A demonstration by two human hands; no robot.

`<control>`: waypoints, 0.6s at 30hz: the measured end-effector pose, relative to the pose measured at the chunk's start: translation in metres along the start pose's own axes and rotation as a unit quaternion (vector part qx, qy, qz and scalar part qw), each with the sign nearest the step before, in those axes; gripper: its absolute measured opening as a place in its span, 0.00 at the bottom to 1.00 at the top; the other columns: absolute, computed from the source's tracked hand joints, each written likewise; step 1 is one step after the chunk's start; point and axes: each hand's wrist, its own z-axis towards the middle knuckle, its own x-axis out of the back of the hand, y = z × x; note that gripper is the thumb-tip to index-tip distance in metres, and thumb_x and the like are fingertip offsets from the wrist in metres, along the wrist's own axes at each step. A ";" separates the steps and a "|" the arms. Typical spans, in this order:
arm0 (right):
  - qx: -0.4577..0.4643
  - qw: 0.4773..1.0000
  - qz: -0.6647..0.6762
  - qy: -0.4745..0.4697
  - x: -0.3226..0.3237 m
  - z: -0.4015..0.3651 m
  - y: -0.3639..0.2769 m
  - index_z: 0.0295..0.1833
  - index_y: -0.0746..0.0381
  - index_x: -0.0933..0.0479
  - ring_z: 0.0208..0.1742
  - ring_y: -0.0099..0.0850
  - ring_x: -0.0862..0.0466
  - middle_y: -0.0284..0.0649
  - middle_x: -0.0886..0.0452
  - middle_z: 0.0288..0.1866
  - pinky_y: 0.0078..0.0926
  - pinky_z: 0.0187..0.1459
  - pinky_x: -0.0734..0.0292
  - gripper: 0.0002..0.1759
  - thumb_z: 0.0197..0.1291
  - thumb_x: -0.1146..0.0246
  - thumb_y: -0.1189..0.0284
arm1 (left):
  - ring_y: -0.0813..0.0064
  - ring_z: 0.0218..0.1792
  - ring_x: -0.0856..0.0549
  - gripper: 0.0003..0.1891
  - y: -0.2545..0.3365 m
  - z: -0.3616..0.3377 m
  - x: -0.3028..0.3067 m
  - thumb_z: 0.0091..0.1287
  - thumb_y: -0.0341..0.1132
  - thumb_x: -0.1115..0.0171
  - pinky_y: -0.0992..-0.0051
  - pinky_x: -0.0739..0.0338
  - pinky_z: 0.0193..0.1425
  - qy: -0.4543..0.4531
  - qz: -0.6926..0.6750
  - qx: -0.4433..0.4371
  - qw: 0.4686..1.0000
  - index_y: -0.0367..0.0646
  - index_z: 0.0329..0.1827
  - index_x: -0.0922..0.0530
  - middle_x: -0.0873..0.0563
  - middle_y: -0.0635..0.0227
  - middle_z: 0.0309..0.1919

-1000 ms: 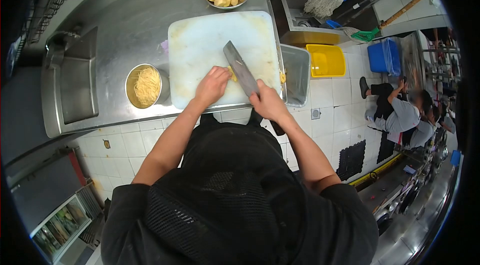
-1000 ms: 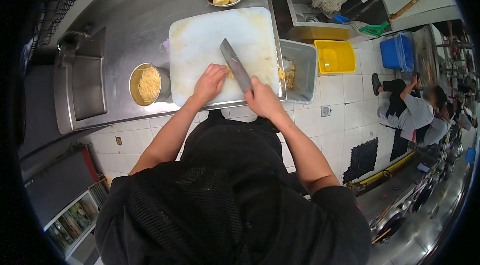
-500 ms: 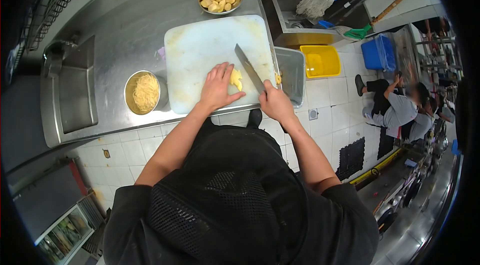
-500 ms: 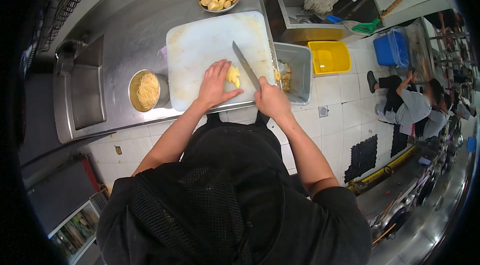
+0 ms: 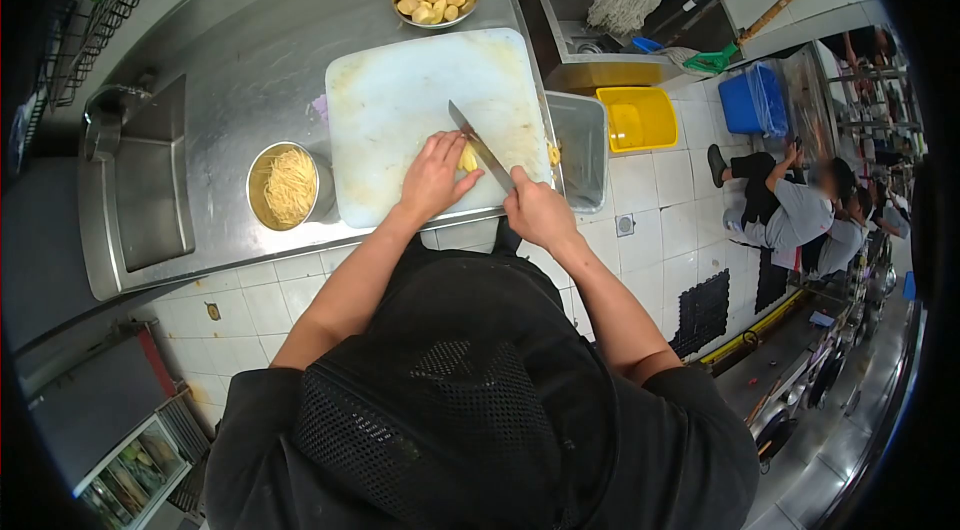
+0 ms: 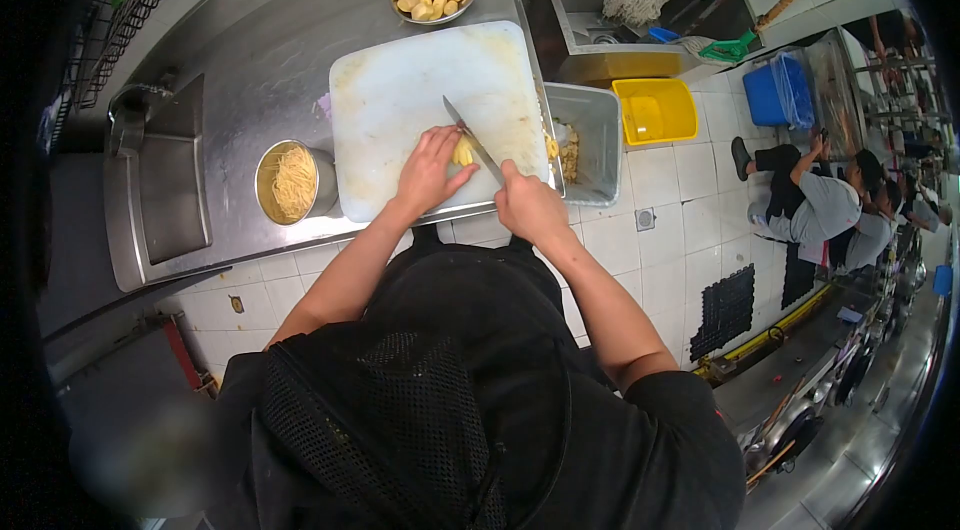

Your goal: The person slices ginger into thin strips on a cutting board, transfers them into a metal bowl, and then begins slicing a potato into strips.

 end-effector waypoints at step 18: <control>0.020 0.998 -0.055 -0.024 0.015 -0.001 -0.020 0.52 0.65 0.33 0.35 0.63 0.14 0.61 0.15 0.30 0.63 0.40 0.21 0.12 0.66 0.43 0.72 | 0.56 0.61 0.21 0.17 -0.011 0.000 0.015 0.66 0.33 0.30 0.62 0.22 0.66 -0.011 -0.038 -0.025 0.999 0.36 0.56 0.17 0.15 0.60 0.58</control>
